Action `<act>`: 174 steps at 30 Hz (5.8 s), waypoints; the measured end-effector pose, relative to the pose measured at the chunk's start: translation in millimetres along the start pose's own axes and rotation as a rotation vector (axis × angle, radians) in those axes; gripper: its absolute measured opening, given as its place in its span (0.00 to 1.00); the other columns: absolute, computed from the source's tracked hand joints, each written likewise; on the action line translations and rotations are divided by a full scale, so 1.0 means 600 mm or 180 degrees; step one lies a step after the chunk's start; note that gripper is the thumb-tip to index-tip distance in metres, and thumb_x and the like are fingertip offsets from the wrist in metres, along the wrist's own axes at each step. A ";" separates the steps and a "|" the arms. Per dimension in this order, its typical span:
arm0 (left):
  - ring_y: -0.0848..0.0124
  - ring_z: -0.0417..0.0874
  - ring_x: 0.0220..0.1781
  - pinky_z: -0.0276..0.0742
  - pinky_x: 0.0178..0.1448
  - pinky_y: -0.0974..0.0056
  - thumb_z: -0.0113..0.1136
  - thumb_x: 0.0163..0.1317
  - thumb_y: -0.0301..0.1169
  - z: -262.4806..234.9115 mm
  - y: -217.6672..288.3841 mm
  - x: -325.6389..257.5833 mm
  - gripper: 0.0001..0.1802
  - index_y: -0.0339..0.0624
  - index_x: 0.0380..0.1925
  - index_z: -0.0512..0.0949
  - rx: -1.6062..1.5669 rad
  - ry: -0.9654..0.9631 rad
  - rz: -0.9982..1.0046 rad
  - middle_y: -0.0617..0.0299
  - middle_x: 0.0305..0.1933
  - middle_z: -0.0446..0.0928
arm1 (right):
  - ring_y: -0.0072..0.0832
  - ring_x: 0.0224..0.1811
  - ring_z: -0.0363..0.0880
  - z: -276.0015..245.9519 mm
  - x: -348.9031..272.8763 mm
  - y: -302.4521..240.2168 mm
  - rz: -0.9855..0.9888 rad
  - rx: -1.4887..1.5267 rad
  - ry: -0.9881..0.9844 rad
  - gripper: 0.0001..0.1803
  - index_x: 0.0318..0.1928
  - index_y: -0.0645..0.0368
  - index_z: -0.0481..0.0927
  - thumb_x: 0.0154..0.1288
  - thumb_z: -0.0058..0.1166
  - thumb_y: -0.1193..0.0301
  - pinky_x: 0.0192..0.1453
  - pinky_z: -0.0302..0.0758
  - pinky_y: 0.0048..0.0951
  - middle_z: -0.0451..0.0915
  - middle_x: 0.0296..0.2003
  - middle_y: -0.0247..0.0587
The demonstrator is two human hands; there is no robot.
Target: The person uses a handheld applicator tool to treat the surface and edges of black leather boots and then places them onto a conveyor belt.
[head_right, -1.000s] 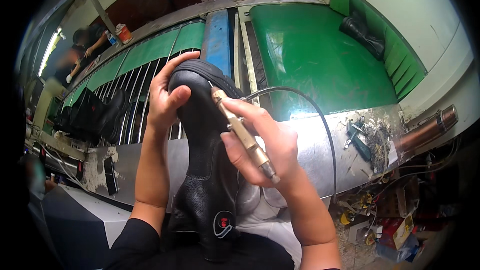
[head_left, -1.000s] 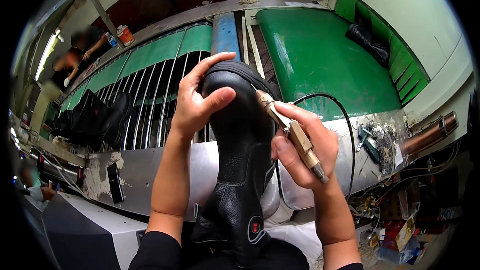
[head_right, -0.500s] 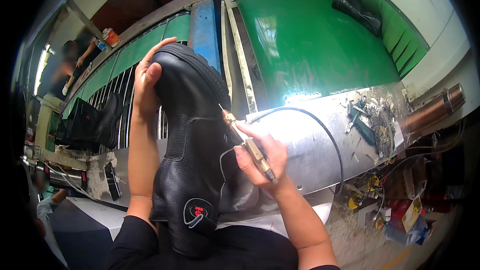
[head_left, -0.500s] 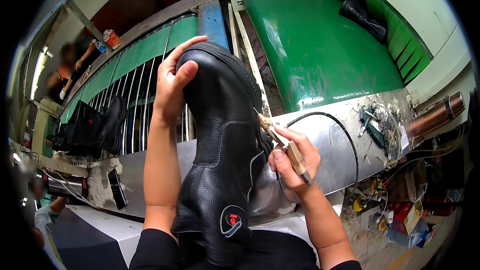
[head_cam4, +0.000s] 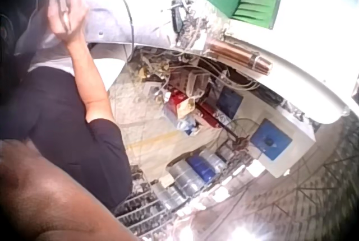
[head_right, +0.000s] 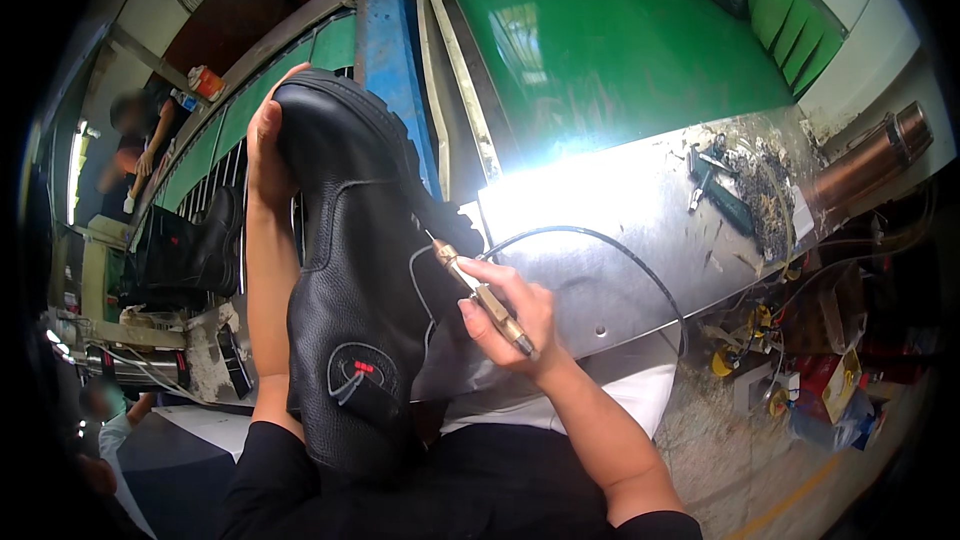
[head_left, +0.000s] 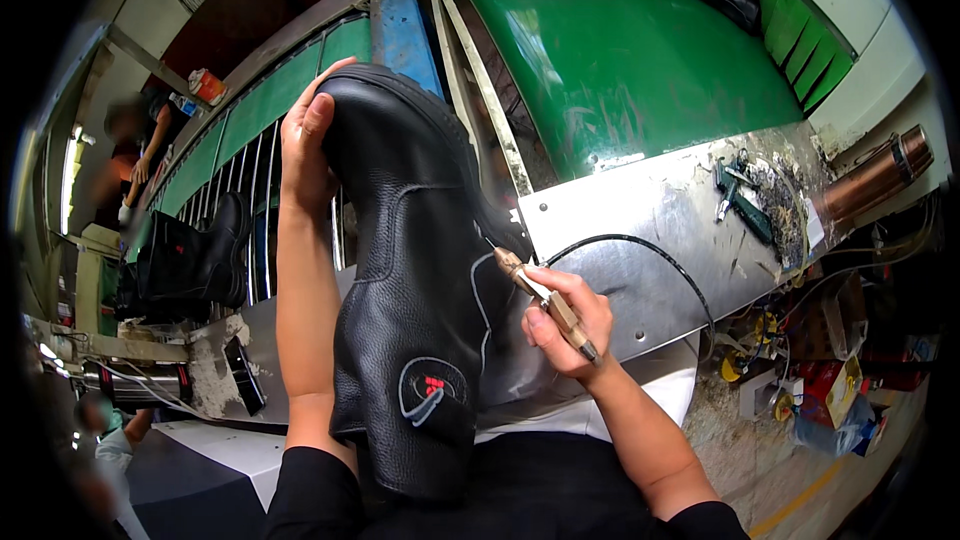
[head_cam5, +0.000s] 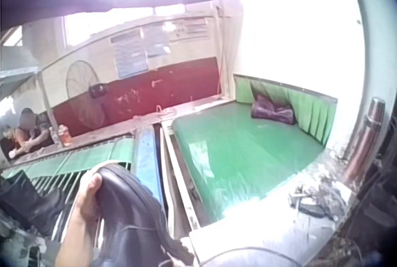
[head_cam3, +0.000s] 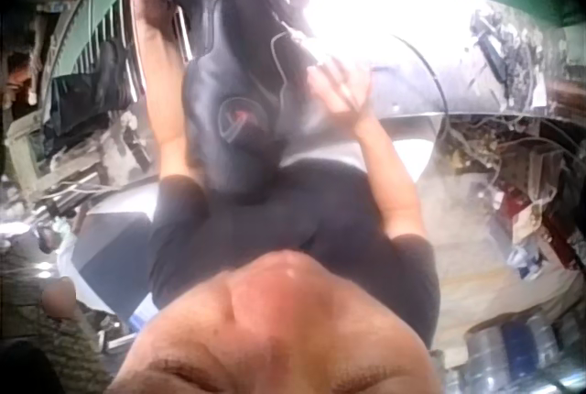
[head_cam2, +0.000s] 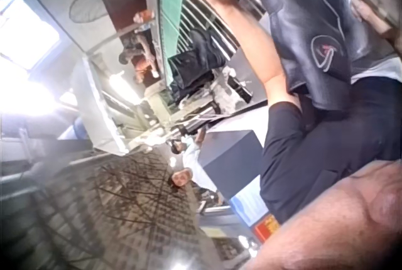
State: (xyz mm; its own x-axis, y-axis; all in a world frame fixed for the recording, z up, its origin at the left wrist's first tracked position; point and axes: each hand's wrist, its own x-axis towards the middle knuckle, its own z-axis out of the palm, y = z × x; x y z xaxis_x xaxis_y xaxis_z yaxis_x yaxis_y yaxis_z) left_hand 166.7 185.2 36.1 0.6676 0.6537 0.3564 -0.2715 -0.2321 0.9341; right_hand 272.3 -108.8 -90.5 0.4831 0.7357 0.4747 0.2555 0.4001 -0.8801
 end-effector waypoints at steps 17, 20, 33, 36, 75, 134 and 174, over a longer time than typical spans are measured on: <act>0.59 0.81 0.53 0.77 0.60 0.56 0.48 0.73 0.51 -0.239 -0.101 -0.265 0.28 0.35 0.57 0.74 -0.0001 0.1541 -0.1216 0.52 0.56 0.78 | 0.17 0.20 0.70 0.044 0.005 -0.009 0.1710 0.2038 0.0643 0.17 0.56 0.68 0.72 0.71 0.52 0.72 0.24 0.68 0.21 0.75 0.27 0.34; 0.59 0.80 0.56 0.77 0.61 0.57 0.48 0.75 0.45 -0.201 -0.058 -0.323 0.27 0.36 0.62 0.71 0.0169 0.1752 -0.1551 0.54 0.60 0.77 | 0.17 0.20 0.70 0.065 0.011 0.006 0.1807 0.2058 0.0675 0.18 0.56 0.68 0.72 0.70 0.52 0.72 0.24 0.68 0.21 0.74 0.26 0.33; 0.60 0.85 0.51 0.85 0.52 0.51 0.41 0.76 0.50 0.037 0.052 -0.556 0.28 0.38 0.60 0.71 -0.0355 0.1470 -0.2955 0.53 0.54 0.82 | 0.15 0.20 0.70 0.078 -0.007 0.001 0.1893 0.2035 0.0573 0.20 0.57 0.67 0.70 0.70 0.53 0.69 0.25 0.67 0.20 0.74 0.23 0.31; 0.55 0.84 0.53 0.84 0.55 0.49 0.42 0.76 0.51 0.076 0.054 -0.565 0.31 0.34 0.61 0.68 -0.0535 0.1319 -0.3050 0.49 0.56 0.80 | 0.15 0.20 0.70 0.072 -0.021 -0.008 0.1922 0.2034 0.0523 0.20 0.57 0.67 0.70 0.70 0.53 0.70 0.25 0.67 0.20 0.74 0.22 0.30; 0.53 0.53 0.79 0.55 0.79 0.51 0.34 0.62 0.73 0.419 -0.042 -0.390 0.57 0.32 0.73 0.46 -0.3239 -0.0990 -0.3688 0.43 0.76 0.53 | 0.16 0.18 0.67 -0.164 -0.190 -0.182 0.2082 0.1375 0.1675 0.19 0.59 0.70 0.65 0.71 0.48 0.77 0.23 0.67 0.20 0.74 0.30 0.38; 0.66 0.84 0.49 0.79 0.55 0.63 0.62 0.63 0.32 0.244 -0.009 0.347 0.22 0.37 0.56 0.78 0.0927 0.0097 0.0534 0.58 0.49 0.82 | 0.25 0.28 0.81 -0.267 -0.067 0.028 0.0244 0.0097 0.2076 0.23 0.59 0.71 0.67 0.64 0.51 0.78 0.35 0.78 0.28 0.79 0.25 0.41; 0.55 0.88 0.41 0.83 0.45 0.62 0.71 0.54 0.35 -0.021 0.186 -0.531 0.19 0.40 0.45 0.84 0.3634 -0.0449 -0.2253 0.48 0.40 0.85 | 0.25 0.29 0.73 -0.263 -0.065 0.009 0.0498 -0.0163 0.2074 0.28 0.65 0.67 0.64 0.67 0.49 0.68 0.35 0.74 0.26 0.75 0.28 0.38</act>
State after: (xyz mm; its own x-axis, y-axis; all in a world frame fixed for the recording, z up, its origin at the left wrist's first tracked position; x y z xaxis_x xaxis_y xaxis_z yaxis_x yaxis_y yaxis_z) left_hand -85.1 -39.9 26.6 0.5069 0.8184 -0.2708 0.8353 -0.3885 0.3891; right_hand 387.0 -221.6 -114.6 0.9203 0.2962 0.2553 0.1729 0.2774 -0.9451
